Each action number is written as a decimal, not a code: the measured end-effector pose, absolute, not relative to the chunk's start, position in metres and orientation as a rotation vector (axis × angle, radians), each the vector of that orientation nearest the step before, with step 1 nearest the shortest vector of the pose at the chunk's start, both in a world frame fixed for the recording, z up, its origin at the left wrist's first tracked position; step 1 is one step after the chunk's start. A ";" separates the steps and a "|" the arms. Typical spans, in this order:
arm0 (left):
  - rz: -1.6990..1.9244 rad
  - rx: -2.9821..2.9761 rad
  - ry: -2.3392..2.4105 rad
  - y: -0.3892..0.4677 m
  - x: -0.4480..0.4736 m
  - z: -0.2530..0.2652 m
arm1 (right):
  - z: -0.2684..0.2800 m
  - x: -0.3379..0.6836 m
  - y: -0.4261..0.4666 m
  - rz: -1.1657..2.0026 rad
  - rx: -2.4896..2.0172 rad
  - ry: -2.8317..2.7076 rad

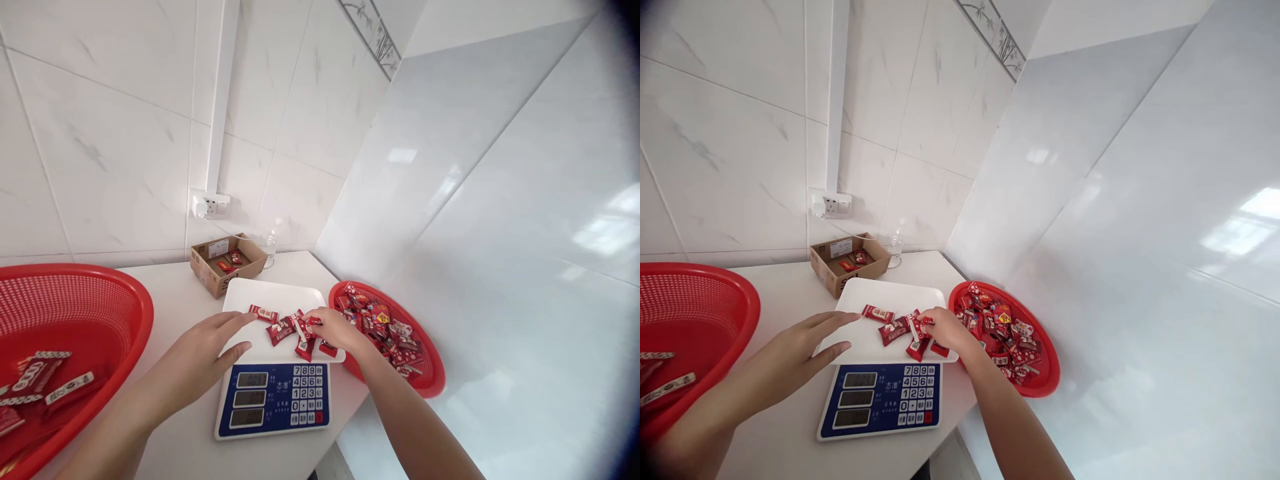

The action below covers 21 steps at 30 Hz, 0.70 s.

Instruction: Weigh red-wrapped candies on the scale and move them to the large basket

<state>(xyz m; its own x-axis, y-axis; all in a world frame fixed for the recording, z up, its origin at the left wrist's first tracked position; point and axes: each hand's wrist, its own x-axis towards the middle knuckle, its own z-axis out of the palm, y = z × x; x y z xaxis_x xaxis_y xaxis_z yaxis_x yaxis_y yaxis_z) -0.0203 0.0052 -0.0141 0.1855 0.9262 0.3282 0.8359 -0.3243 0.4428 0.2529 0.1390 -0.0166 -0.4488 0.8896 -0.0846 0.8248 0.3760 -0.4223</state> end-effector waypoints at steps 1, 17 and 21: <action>0.827 2.292 1.718 0.005 -0.020 -0.014 | -0.018 0.251 0.139 0.579 -1.553 -2.453; 0.856 2.321 1.661 0.004 -0.018 -0.011 | -0.010 0.183 0.137 0.410 -1.247 -2.764; 0.853 2.312 1.665 0.002 -0.018 -0.011 | -0.006 0.179 0.131 0.482 -1.278 -2.831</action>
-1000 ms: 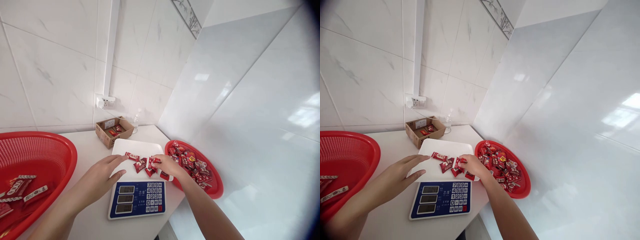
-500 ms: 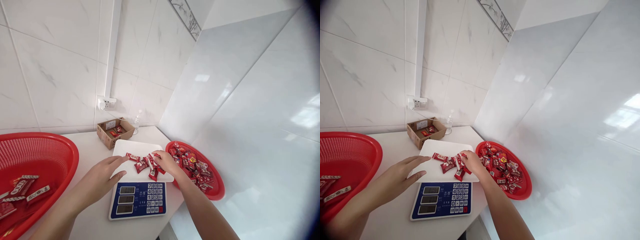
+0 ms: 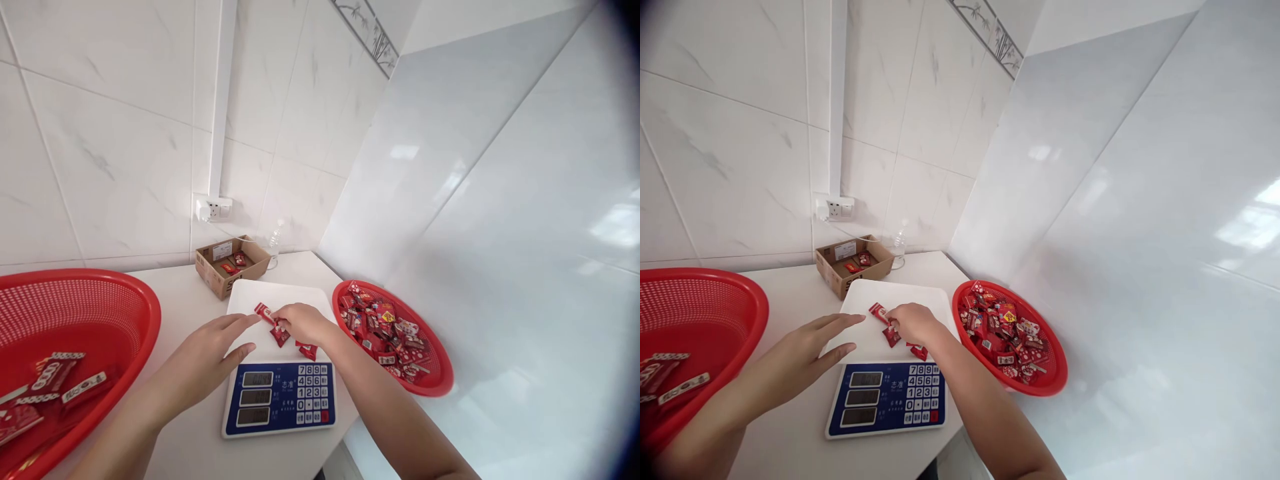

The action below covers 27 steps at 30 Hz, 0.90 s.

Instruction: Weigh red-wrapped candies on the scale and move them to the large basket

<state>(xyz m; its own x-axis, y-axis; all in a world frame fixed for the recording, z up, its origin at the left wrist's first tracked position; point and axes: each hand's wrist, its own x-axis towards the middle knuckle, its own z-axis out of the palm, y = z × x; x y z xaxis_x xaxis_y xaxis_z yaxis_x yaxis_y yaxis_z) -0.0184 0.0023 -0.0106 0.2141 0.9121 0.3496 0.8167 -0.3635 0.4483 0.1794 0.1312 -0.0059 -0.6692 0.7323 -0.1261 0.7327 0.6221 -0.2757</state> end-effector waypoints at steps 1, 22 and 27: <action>0.852 2.306 1.669 0.002 -0.019 -0.011 | -0.004 0.182 0.129 -0.514 1.264 2.830; 0.822 2.251 1.711 0.003 -0.022 -0.013 | -0.007 0.259 0.100 -0.889 1.989 2.880; 0.913 2.174 1.593 0.001 -0.007 -0.012 | -0.009 0.260 0.064 -1.530 2.137 2.756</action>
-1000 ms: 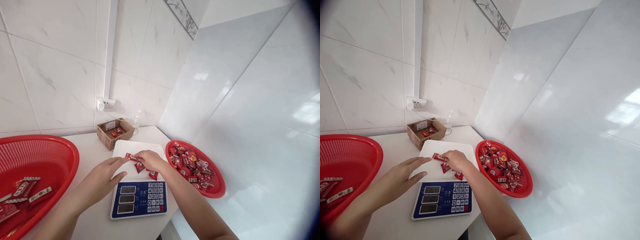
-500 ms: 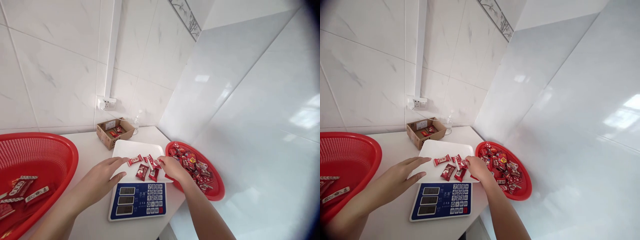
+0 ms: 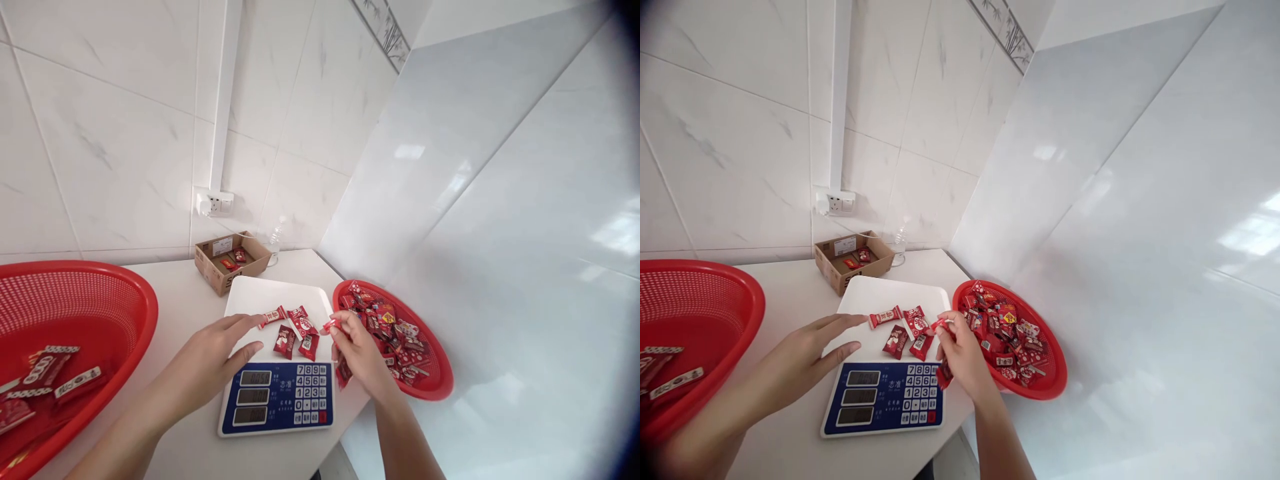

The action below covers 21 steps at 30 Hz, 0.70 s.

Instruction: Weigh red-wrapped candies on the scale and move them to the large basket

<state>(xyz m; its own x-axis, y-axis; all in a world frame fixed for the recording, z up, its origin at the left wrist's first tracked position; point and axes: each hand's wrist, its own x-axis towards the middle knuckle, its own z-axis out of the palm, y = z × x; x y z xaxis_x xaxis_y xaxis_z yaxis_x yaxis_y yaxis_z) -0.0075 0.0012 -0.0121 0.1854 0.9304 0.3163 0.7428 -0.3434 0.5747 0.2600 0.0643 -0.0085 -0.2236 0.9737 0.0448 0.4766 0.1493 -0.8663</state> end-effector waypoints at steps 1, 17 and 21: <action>0.918 2.151 1.525 0.000 -0.001 -0.012 | -0.012 0.256 0.053 1.090 -1.355 -1.772; 1.069 1.961 1.390 0.006 0.032 -0.028 | -0.046 0.219 0.005 1.472 -1.153 -1.548; 1.209 1.851 1.625 0.024 0.021 -0.042 | -0.046 0.222 0.004 1.415 -1.207 -1.479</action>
<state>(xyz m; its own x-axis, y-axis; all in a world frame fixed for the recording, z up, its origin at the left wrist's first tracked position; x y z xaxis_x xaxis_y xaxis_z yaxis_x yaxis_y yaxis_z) 0.0213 0.0237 -0.0422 -0.0469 0.9386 0.3417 0.5973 -0.2478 0.7628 0.2224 0.0042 -0.0458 -0.2766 0.9568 -0.0895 0.1317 -0.0545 -0.9898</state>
